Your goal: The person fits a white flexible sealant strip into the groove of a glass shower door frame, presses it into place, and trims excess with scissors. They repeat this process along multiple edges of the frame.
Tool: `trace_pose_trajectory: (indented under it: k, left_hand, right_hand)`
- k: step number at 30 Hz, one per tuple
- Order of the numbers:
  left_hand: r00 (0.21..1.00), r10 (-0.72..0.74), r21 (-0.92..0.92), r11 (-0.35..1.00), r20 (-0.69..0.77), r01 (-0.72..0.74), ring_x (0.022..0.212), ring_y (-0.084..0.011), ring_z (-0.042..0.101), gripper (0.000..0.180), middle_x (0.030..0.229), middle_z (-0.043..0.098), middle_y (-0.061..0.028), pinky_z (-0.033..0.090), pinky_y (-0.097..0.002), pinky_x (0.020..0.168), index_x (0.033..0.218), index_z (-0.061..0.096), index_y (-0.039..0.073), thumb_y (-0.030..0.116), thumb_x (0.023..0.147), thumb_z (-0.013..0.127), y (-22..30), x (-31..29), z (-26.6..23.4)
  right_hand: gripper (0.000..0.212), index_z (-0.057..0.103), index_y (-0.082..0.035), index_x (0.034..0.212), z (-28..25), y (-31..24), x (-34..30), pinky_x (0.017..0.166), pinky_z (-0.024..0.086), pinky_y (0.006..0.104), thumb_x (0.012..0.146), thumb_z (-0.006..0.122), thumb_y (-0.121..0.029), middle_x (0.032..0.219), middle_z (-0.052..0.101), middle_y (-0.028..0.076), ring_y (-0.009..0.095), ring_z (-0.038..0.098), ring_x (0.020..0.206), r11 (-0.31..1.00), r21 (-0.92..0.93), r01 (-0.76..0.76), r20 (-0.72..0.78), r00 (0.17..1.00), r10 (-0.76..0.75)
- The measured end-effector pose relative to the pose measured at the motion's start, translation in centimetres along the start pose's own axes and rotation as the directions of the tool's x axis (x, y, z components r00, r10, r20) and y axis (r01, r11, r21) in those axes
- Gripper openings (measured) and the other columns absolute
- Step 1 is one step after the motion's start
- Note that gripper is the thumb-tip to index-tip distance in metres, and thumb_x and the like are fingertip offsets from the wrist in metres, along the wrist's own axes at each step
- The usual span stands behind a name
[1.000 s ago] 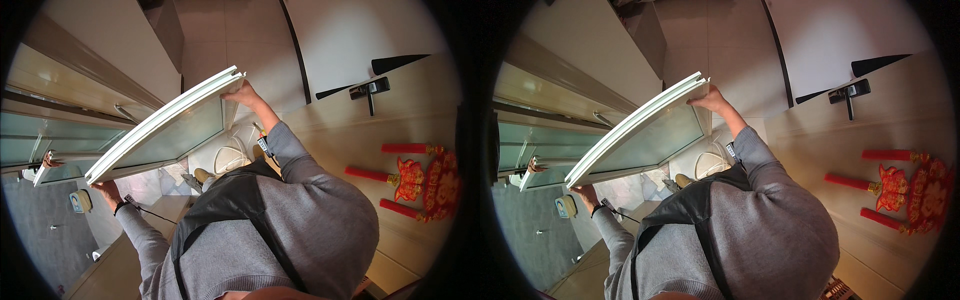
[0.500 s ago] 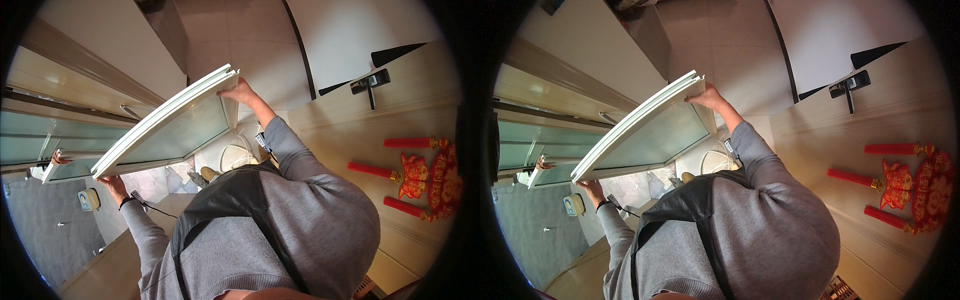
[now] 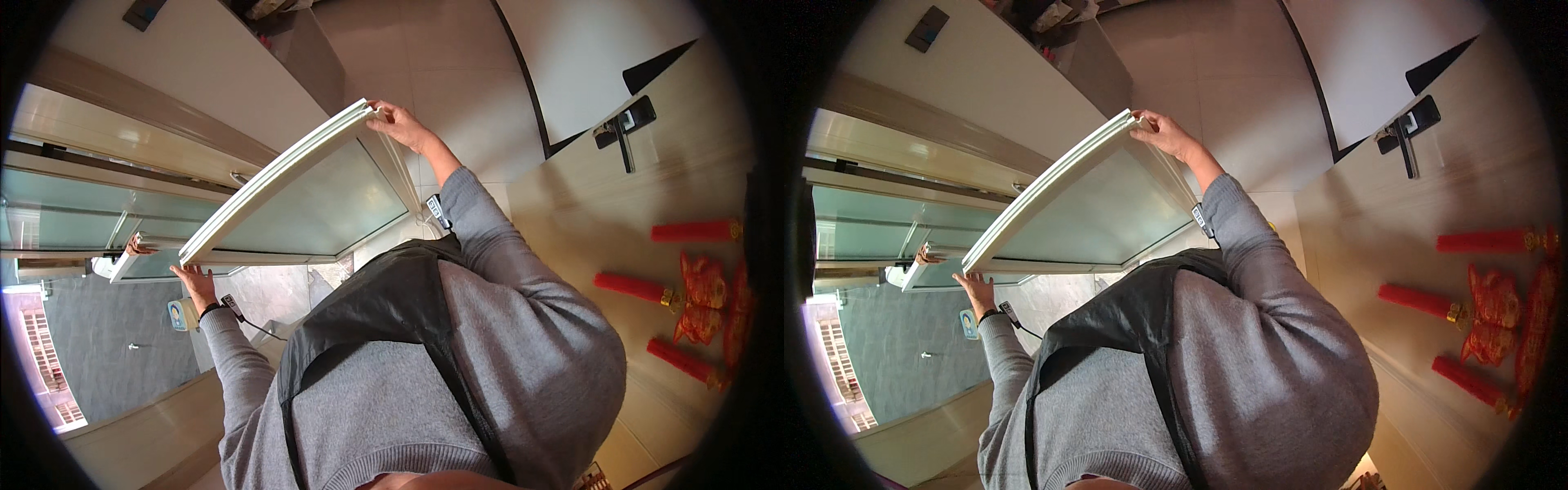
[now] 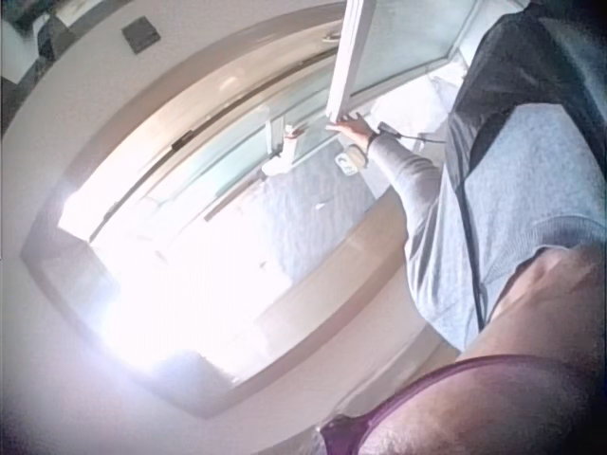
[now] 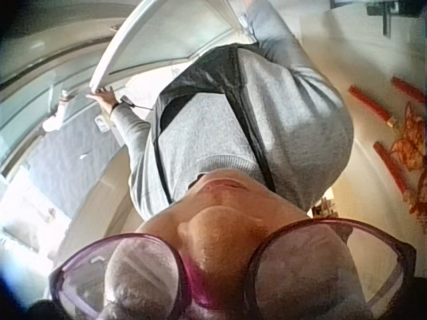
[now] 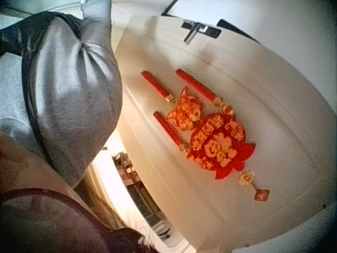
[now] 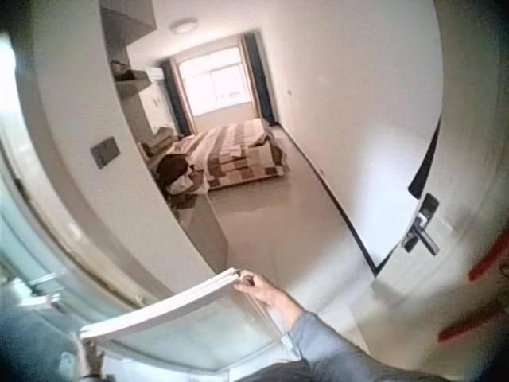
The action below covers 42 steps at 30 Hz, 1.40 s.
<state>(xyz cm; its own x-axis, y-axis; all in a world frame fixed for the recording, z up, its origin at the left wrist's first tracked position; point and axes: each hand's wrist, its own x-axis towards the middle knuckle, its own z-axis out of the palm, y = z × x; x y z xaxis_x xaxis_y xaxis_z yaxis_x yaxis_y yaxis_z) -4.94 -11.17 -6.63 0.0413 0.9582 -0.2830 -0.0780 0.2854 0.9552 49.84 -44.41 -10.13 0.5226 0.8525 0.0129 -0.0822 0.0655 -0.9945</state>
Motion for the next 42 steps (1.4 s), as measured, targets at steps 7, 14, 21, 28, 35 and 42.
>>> trace_pose_trajectory:
  k: [7, 14, 21, 28, 35, 42]
  left_hand:
    - [0.989, 0.143, -0.024, 0.989, -0.029, -0.144, 0.137, -0.0284, 0.041, 0.067, 0.147, 0.048, -0.0057, 0.032, -0.0536, 0.112, 0.139, 0.05, 0.015, 0.068, 0.1, 0.039, -4.9, -1.0, -8.5]
    - [0.989, 0.002, -0.381, 0.923, -0.145, -0.057, 0.106, -0.0283, 0.066, 0.073, 0.113, 0.07, -0.0121, 0.047, -0.0398, 0.102, 0.124, 0.058, 0.002, 0.067, 0.102, 0.034, -11.6, 0.9, -5.6]
    - [0.92, 0.079, -0.459, 0.849, -0.383, -0.264, 0.1, -0.0168, 0.062, 0.046, 0.105, 0.067, -0.0025, 0.049, -0.0328, 0.091, 0.115, 0.062, 0.012, 0.052, 0.105, 0.043, -8.4, 6.7, -7.9]
    - [0.856, 0.169, -0.348, 0.862, -0.488, -0.369, 0.098, -0.022, 0.065, 0.044, 0.104, 0.068, -0.0078, 0.051, -0.0371, 0.089, 0.112, 0.061, 0.007, 0.045, 0.104, 0.042, -0.8, 8.5, -15.1]
    - [0.794, 0.519, -0.414, 0.678, -0.316, -0.608, 0.098, -0.0198, 0.066, 0.048, 0.106, 0.069, -0.0079, 0.056, -0.0343, 0.086, 0.121, 0.059, 0.008, 0.05, 0.106, 0.041, 7.8, 14.6, -25.8]
    - [0.731, 0.561, -0.389, 0.619, -0.388, -0.682, 0.097, -0.0191, 0.066, 0.047, 0.106, 0.068, -0.0063, 0.056, -0.0356, 0.083, 0.116, 0.062, 0.009, 0.05, 0.107, 0.039, 19.3, 12.5, -29.6]
  right_hand:
    - [0.063, 0.06, -0.003, 0.133, -0.7, 6.5, -1.5, 0.107, 0.045, 0.0365, 0.077, 0.085, -0.019, 0.132, 0.065, 0.012, 0.021, 0.058, 0.123, 0.927, -0.347, -0.145, 0.153, 0.966, 0.209]
    - [0.07, 0.056, -0.003, 0.139, -3.4, 8.6, -7.6, 0.102, 0.051, 0.038, 0.075, 0.08, 0.011, 0.132, 0.061, 0.01, 0.023, 0.057, 0.121, 0.896, -0.304, -0.324, -0.122, 0.946, 0.301]
    - [0.079, 0.051, -0.007, 0.143, 5.4, 3.7, -5.7, 0.107, 0.046, 0.0389, 0.073, 0.077, 0.017, 0.138, 0.053, 0.012, 0.026, 0.053, 0.125, 0.888, -0.22, -0.405, -0.255, 0.902, 0.348]
    - [0.079, 0.05, -0.006, 0.142, 15.6, -2.6, -7.1, 0.106, 0.047, 0.0415, 0.073, 0.078, 0.017, 0.138, 0.051, 0.013, 0.027, 0.051, 0.128, 0.902, -0.241, -0.359, -0.28, 0.915, 0.29]
    - [0.075, 0.051, -0.005, 0.139, 25.8, -5.0, -7.7, 0.099, 0.053, 0.0369, 0.073, 0.078, 0.018, 0.134, 0.053, 0.012, 0.023, 0.055, 0.122, 0.934, -0.254, -0.25, -0.286, 0.942, 0.174]
    - [0.077, 0.051, -0.007, 0.14, 31.4, -7.2, -7.4, 0.099, 0.053, 0.0339, 0.072, 0.078, 0.018, 0.136, 0.052, 0.01, 0.021, 0.054, 0.123, 0.98, -0.191, -0.053, -0.096, 0.995, 0.035]
